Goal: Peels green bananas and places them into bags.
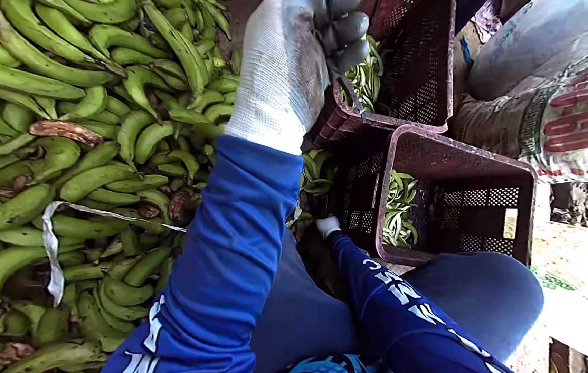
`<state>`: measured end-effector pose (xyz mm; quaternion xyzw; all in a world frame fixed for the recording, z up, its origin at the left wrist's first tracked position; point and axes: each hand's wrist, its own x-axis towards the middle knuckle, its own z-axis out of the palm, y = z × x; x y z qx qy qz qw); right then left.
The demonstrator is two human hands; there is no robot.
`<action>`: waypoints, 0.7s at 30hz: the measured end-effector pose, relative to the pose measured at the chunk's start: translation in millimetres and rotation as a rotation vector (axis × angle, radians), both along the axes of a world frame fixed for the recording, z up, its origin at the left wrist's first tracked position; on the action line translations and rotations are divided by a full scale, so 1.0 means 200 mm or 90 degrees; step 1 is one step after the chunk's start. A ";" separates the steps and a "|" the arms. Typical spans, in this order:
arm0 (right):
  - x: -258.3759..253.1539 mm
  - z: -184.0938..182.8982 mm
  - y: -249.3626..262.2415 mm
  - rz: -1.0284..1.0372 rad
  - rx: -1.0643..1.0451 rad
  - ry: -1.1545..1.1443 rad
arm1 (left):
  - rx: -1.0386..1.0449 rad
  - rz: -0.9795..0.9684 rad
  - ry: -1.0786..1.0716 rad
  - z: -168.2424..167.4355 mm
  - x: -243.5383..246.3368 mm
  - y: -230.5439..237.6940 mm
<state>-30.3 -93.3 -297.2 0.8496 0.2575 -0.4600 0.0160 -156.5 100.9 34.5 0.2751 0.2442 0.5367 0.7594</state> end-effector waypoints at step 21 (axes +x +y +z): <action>0.89 1.72 -0.17 -0.024 0.768 0.152 | 0.403 -0.410 0.568 -0.20 0.66 -0.50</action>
